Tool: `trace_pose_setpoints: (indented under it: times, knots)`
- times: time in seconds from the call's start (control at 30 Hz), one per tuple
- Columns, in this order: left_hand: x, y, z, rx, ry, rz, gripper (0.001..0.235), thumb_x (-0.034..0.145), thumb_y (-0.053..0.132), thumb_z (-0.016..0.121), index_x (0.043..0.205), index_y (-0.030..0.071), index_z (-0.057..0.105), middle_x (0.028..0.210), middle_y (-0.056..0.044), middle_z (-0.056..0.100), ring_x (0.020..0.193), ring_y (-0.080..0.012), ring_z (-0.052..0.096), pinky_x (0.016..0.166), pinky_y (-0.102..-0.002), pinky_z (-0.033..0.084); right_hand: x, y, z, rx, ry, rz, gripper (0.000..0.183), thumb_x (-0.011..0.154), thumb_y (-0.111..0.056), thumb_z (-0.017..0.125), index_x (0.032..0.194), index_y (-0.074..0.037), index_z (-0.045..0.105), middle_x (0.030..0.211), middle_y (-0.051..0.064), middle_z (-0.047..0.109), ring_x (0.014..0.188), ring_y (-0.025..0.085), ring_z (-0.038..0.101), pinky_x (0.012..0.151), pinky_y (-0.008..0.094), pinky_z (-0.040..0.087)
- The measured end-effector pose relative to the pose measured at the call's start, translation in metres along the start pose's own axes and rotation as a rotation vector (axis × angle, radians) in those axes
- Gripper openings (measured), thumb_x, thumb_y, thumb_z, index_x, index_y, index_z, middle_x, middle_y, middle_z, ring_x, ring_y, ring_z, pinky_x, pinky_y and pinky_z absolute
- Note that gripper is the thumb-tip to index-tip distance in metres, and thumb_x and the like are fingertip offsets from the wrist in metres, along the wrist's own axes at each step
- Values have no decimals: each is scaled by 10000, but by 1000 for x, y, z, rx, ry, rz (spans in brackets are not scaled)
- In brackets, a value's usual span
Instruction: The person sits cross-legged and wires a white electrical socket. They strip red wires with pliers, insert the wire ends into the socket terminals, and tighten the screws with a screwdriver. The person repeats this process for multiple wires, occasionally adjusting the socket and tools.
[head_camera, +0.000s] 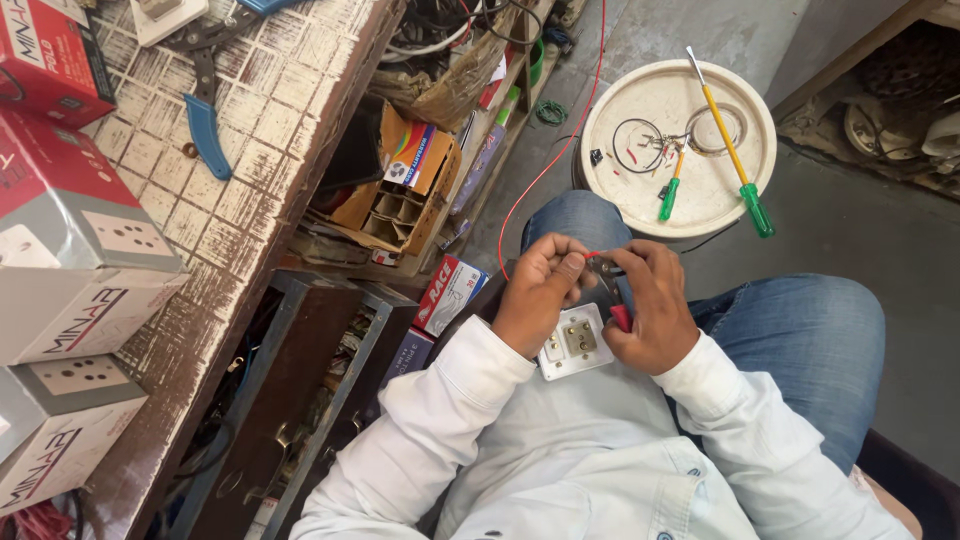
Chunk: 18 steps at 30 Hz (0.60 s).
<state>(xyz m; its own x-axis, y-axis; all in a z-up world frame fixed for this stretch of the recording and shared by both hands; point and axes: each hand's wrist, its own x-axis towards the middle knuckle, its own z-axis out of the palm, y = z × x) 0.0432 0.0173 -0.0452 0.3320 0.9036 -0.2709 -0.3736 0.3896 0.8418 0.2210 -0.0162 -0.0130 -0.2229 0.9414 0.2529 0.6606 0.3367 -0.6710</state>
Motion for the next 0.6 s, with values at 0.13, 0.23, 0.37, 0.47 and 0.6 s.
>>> trace_pose_setpoints:
  times: [0.13,0.23,0.37,0.47,0.6]
  knots:
    - [-1,-5,0,-5,6,-34,84,1052,137,587,1088,64,604,843,-13,673,661,-32,526,618,-189,441,0,0,-2,-29,9,-21,798,528,-93,698,1310,-43,551,1235,238,478,1164,443,470,1048,521,376]
    - [-1,-6,0,-5,-1,-44,87,1049,135,590,1089,59,606,843,-25,684,653,-35,534,610,-192,443,-1,0,-4,-73,31,-37,745,536,-83,707,1266,-25,566,1187,232,497,1100,433,491,993,515,402]
    - [-4,6,5,73,-31,-18,145,1041,175,607,1110,48,617,849,-40,691,646,-49,519,602,-212,437,1,1,-8,-90,61,-54,648,548,-57,703,1184,-12,588,1075,211,528,981,415,531,875,487,456]
    - [-15,24,15,596,-17,386,282,965,216,708,1129,17,591,911,-98,661,719,-168,587,673,-295,490,0,2,-12,-86,43,-24,619,541,-45,703,1148,-10,591,1012,210,526,925,423,545,804,482,470]
    - [-30,44,27,1049,43,559,405,796,271,844,941,17,565,834,-137,617,726,-344,607,627,-414,472,-5,1,-7,-13,-6,10,574,574,-34,692,1137,-16,581,971,197,520,883,428,552,767,473,469]
